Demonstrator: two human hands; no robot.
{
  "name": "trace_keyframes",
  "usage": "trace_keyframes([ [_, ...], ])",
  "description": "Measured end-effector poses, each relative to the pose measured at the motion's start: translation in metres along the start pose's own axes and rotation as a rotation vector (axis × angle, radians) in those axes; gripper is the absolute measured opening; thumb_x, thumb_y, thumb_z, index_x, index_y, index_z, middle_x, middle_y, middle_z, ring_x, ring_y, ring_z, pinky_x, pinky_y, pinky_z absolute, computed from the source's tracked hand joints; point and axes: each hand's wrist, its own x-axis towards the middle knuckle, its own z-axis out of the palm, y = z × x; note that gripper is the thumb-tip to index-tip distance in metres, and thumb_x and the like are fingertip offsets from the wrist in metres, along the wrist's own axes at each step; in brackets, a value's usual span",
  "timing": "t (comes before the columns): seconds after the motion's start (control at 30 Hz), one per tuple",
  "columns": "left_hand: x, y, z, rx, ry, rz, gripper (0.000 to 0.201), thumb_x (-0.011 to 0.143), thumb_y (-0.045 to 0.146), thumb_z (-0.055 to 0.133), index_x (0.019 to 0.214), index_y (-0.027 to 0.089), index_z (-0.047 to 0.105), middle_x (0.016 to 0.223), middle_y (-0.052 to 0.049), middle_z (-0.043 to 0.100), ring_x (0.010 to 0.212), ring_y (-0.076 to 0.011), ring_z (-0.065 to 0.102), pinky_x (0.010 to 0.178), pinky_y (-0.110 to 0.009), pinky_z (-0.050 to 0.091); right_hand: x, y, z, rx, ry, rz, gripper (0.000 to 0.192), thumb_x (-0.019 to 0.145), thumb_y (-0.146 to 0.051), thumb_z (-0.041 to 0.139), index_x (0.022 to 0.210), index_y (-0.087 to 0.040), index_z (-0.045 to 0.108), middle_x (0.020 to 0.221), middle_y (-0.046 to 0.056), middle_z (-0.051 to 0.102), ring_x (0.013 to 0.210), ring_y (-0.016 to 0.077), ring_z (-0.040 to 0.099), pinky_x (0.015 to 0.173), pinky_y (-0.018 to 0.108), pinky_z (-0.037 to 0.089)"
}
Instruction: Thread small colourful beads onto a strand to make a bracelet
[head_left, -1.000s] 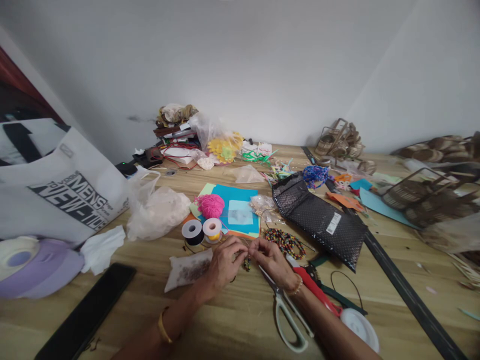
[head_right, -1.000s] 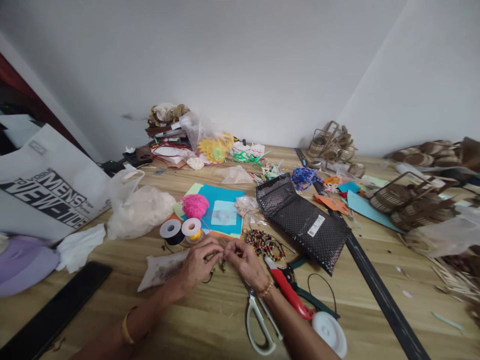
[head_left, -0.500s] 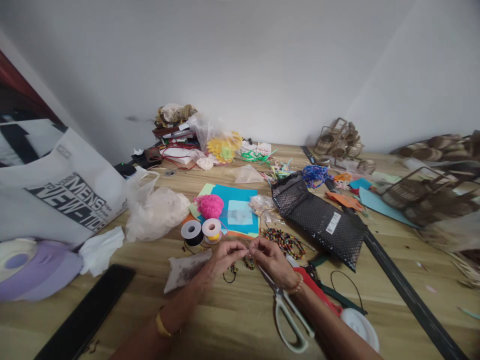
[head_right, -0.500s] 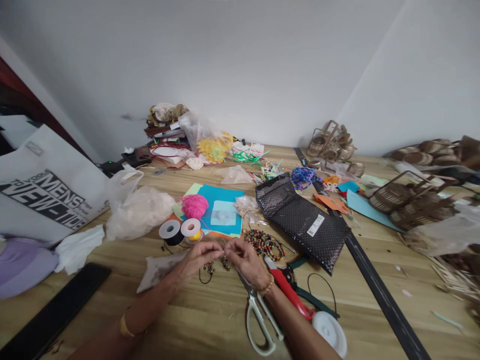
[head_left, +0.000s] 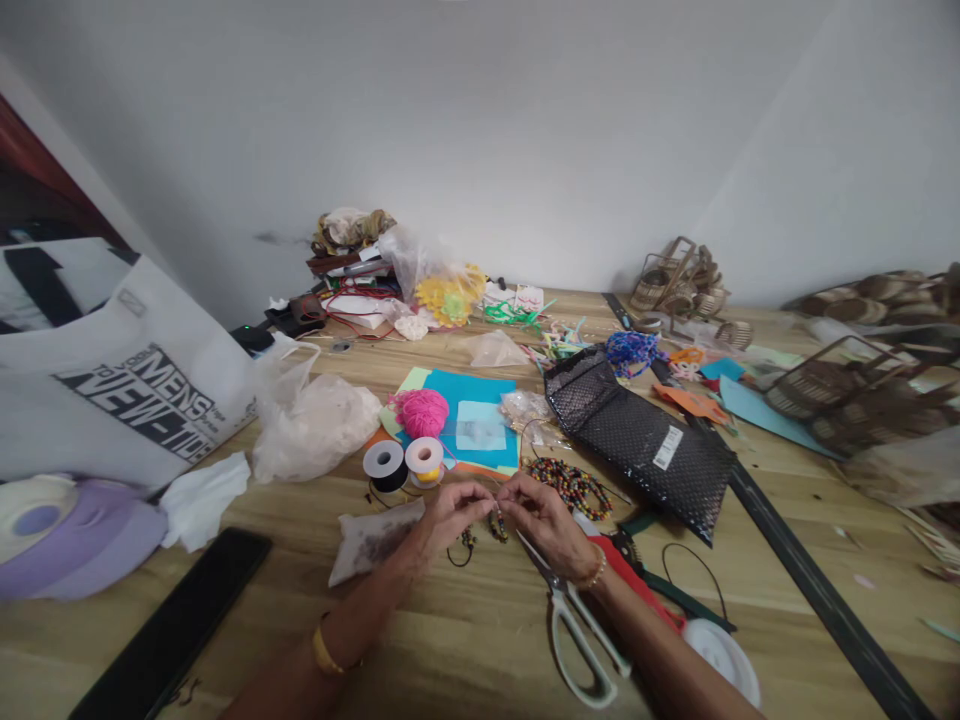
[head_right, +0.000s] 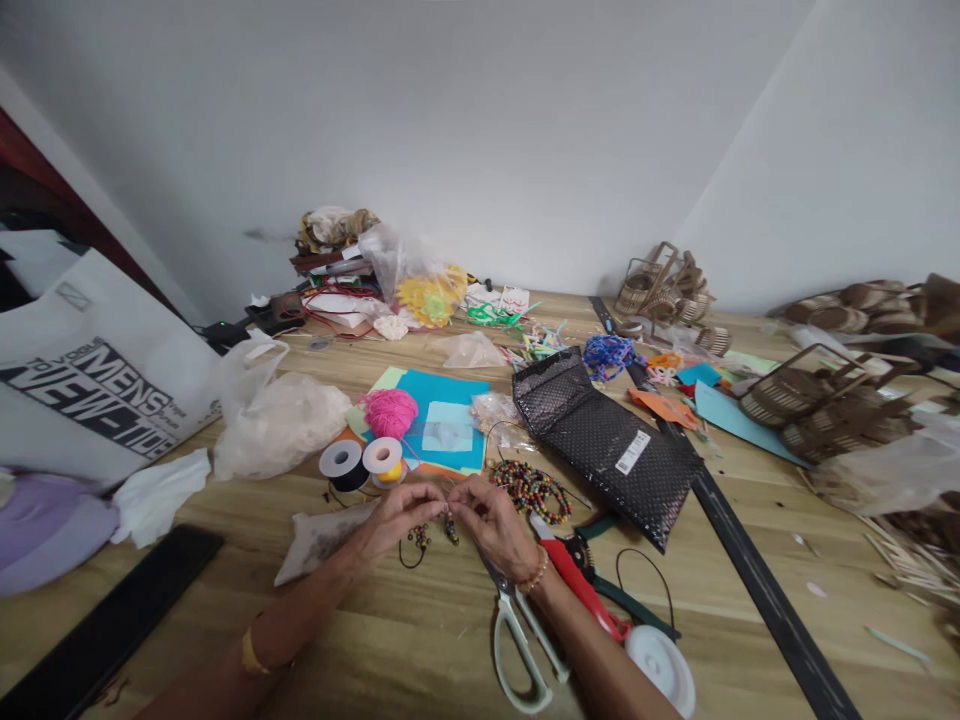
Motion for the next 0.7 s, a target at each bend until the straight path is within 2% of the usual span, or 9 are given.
trace_keyframes([
  [0.1, -0.001, -0.002, 0.003, 0.046, 0.04, 0.063, 0.026, 0.08, 0.04, 0.063, 0.072, 0.015, 0.064, 0.068, -0.002, 0.062, 0.064, -0.0129, 0.053, 0.061, -0.023, 0.044, -0.001, 0.0, 0.0, 0.012, -0.022, 0.015, 0.03, 0.09, -0.046, 0.057, 0.083, -0.016, 0.059, 0.078, 0.002, 0.056, 0.07, 0.0141, 0.049, 0.063, 0.025, 0.039],
  [0.2, -0.002, -0.006, 0.007, 0.118, 0.143, 0.15, 0.015, 0.079, 0.029, 0.064, 0.073, 0.015, 0.062, 0.074, -0.004, 0.064, 0.069, -0.0147, 0.058, 0.065, -0.025, 0.048, -0.001, 0.001, 0.001, 0.088, -0.042, 0.06, 0.035, 0.089, -0.051, 0.056, 0.082, -0.016, 0.057, 0.072, 0.0, 0.052, 0.064, 0.0124, 0.044, 0.059, 0.024, 0.035],
  [0.37, -0.003, -0.009, 0.01, 0.366, 0.268, 0.383, 0.001, 0.077, 0.016, 0.066, 0.078, 0.017, 0.065, 0.075, -0.005, 0.067, 0.073, -0.0177, 0.063, 0.07, -0.029, 0.051, 0.0, 0.004, 0.004, 0.224, -0.037, 0.129, 0.04, 0.085, -0.056, 0.06, 0.08, -0.017, 0.055, 0.065, -0.003, 0.045, 0.058, 0.0106, 0.037, 0.054, 0.023, 0.029],
  [0.57, -0.008, -0.004, 0.012, 0.539, 0.277, 0.606, 0.01, 0.086, 0.015, 0.06, 0.08, 0.017, 0.068, 0.077, -0.007, 0.07, 0.074, -0.0175, 0.065, 0.068, -0.027, 0.052, 0.001, 0.001, 0.004, 0.264, -0.051, 0.135, 0.044, 0.081, -0.059, 0.063, 0.079, -0.016, 0.054, 0.062, -0.004, 0.044, 0.056, 0.0102, 0.035, 0.052, 0.023, 0.027],
  [0.7, -0.009, -0.002, 0.012, 0.579, 0.278, 0.661, 0.016, 0.089, 0.016, 0.057, 0.078, 0.016, 0.068, 0.073, -0.006, 0.069, 0.069, -0.0154, 0.064, 0.064, -0.025, 0.051, 0.001, -0.003, 0.004, 0.26, -0.052, 0.138, 0.045, 0.08, -0.06, 0.064, 0.077, -0.016, 0.054, 0.062, -0.004, 0.045, 0.055, 0.0098, 0.036, 0.052, 0.023, 0.027],
])
